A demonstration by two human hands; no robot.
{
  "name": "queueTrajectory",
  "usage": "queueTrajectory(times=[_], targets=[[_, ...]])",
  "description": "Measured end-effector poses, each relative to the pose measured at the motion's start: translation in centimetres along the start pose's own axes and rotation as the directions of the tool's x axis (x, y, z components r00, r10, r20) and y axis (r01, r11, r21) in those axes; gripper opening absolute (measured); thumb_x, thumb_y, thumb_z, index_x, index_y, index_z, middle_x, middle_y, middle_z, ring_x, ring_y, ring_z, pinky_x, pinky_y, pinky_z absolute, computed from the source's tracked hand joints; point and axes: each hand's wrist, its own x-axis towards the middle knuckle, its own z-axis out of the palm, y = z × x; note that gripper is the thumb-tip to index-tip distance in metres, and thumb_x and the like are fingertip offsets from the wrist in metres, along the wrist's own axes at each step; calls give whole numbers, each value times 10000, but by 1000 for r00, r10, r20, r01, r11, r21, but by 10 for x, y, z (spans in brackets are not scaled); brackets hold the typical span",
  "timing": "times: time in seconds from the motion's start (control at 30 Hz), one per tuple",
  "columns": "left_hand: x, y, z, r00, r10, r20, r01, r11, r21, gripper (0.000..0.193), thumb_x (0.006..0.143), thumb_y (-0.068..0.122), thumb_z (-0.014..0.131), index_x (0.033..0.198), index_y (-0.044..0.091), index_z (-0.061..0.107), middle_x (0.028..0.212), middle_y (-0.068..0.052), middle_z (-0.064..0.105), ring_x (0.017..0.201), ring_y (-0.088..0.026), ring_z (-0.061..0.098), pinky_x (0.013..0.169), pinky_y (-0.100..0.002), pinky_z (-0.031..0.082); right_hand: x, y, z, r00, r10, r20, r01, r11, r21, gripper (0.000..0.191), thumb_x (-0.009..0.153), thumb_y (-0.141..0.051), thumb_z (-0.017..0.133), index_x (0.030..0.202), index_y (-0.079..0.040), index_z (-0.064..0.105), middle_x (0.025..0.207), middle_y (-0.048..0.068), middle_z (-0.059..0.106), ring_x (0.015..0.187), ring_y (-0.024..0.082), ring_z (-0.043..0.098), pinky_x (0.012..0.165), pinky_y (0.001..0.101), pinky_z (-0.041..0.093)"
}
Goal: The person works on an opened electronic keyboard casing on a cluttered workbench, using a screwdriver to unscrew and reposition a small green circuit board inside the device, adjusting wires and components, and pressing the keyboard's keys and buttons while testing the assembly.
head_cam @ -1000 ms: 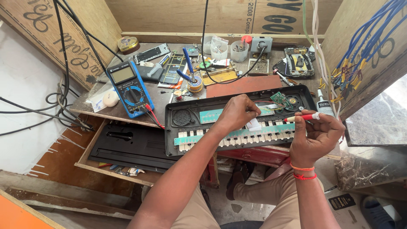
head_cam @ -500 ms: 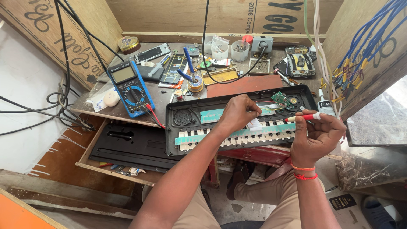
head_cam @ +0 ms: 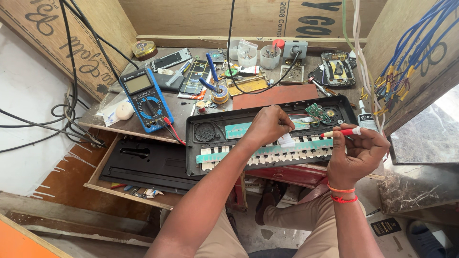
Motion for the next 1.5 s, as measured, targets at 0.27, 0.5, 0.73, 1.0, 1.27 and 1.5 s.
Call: queueTrajectory(times=[0.27, 0.5, 0.73, 1.0, 1.27, 1.5], targets=[[-1, 4, -1, 999, -41, -22, 41, 999, -9, 173, 714, 78, 810, 887, 80, 827, 818, -104, 778, 758, -198, 762, 732, -338, 596, 0, -1, 0, 1000, 16, -5, -16, 1000, 21, 443, 1103, 23, 789, 1286, -68, 396, 1189, 184, 714, 1008, 173, 752, 821, 196, 595], [-10, -2, -9, 998, 39, -47, -42, 997, -71, 165, 812, 141, 804, 968, 93, 827, 898, -102, 769, 774, -166, 738, 731, -330, 579, 1, -2, 1, 1000, 4, 3, -4, 1000, 28, 432, 1104, 48, 764, 1290, -64, 391, 1188, 190, 707, 1009, 175, 751, 827, 207, 603], [-45, 6, -4, 912, 233, -338, -196, 971, 141, 142, 846, 149, 789, 960, 63, 781, 1018, -82, 704, 972, -267, 661, 872, -398, 526, 0, -3, 2, 1000, 5, 0, -5, 1000, 10, 431, 1096, 64, 753, 1289, -61, 389, 1182, 190, 703, 1006, 177, 744, 817, 212, 601], [-54, 9, 2, 898, 246, -365, -174, 960, 220, 136, 843, 182, 797, 939, 90, 770, 1051, -63, 682, 1033, -266, 630, 957, -456, 453, 3, -6, 2, 1000, -9, 17, 8, 1000, 22, 437, 1107, 81, 755, 1280, -62, 380, 1190, 214, 699, 1020, 194, 741, 836, 224, 602], [-51, 6, 6, 899, 235, -370, -152, 959, 240, 144, 841, 197, 785, 937, 89, 788, 1069, -75, 684, 1072, -268, 624, 964, -463, 441, 11, -31, 10, 994, 17, 107, -22, 999, 47, 437, 1049, 111, 758, 1227, -43, 390, 1131, 208, 701, 997, 220, 763, 796, 239, 617], [-51, 6, 6, 914, 195, -356, -124, 970, 211, 146, 857, 222, 779, 933, 100, 801, 1081, -66, 690, 1083, -257, 619, 988, -462, 437, 18, -23, 28, 979, -28, 204, 30, 1000, -5, 424, 1032, 129, 768, 1221, -18, 419, 1151, 211, 706, 1042, 227, 746, 897, 269, 612]])
